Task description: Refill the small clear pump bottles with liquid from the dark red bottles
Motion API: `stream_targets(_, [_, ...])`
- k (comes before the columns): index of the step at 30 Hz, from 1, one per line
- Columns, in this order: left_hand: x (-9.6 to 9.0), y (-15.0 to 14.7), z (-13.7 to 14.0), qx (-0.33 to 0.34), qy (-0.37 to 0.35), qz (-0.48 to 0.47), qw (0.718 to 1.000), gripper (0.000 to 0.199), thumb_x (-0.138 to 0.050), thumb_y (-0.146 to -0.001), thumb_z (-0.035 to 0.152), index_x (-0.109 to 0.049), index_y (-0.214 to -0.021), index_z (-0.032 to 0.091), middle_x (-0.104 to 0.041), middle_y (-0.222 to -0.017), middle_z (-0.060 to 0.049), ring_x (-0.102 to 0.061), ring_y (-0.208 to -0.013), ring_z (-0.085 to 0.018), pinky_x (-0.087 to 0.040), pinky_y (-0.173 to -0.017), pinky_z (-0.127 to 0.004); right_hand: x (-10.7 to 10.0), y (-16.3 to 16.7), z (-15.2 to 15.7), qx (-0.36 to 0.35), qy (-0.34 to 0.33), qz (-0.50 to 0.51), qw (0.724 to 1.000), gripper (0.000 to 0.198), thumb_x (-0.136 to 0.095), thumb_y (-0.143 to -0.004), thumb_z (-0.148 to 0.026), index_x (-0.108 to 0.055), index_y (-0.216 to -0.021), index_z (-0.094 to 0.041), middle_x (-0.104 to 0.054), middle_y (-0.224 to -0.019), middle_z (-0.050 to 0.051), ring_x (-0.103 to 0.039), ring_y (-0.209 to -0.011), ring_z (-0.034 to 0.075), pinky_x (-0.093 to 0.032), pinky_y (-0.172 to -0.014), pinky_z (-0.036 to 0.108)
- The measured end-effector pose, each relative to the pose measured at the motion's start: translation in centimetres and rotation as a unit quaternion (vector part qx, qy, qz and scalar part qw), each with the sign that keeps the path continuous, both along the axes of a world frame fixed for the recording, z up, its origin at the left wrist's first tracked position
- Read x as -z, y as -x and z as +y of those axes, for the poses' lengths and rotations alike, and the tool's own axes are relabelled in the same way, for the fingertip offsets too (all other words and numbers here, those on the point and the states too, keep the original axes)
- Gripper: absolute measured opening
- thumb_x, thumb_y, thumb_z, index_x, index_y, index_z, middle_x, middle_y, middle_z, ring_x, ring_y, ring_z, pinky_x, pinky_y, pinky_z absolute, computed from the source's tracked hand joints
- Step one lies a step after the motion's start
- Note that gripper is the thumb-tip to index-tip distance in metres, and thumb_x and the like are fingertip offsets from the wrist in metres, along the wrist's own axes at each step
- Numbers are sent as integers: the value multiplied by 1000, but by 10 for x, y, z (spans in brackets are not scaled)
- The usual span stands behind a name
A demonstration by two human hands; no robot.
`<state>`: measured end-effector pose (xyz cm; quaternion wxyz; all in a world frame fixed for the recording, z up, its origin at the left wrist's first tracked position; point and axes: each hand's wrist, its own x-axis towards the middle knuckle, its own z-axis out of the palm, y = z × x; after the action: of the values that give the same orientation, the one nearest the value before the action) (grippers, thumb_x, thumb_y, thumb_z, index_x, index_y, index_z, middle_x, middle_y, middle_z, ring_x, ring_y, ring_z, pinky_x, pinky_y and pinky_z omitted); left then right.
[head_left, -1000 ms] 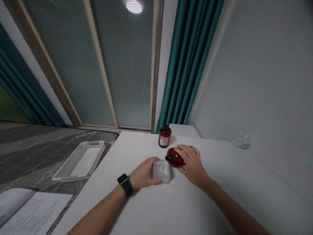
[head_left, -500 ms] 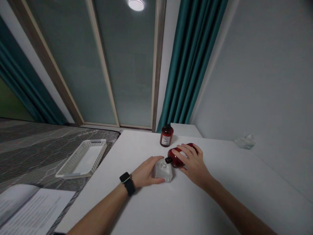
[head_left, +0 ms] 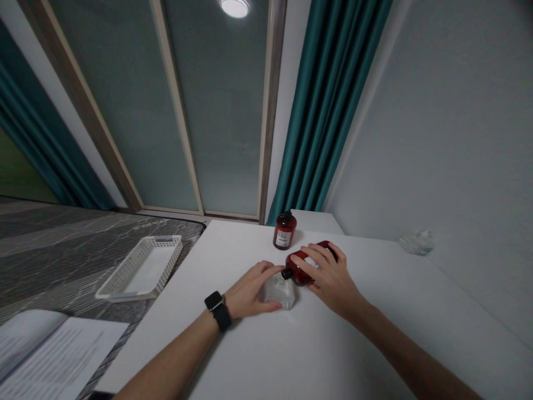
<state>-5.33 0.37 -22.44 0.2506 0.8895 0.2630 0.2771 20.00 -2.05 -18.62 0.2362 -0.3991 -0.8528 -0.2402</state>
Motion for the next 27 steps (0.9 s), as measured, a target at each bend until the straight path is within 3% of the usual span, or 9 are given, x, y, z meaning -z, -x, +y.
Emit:
stream_targets(16, [2,0,1,-6,9,8,1000,73,-77,-78,37,-40,-140,24,-53,-124,-11,-54,-112,-29,-45,-100,-44,-10,1,0,-3,14,-28,999,60,-75,-77,-15,-55,-130,-32,-65,-128,8,-52,-121,30,-22,-108,54])
stream_targets(27, [2,0,1,-2,14,16,1000,80,-74,-81,41,-32,-147,26,-51,-124,-11,-53,-110,-29,-45,-99,-44,-13,1,0,-5,19,-46,999,57,-72,-79,-16,-55,-131,-31,-65,-128,8,-52,-121,30,-23,-108,53])
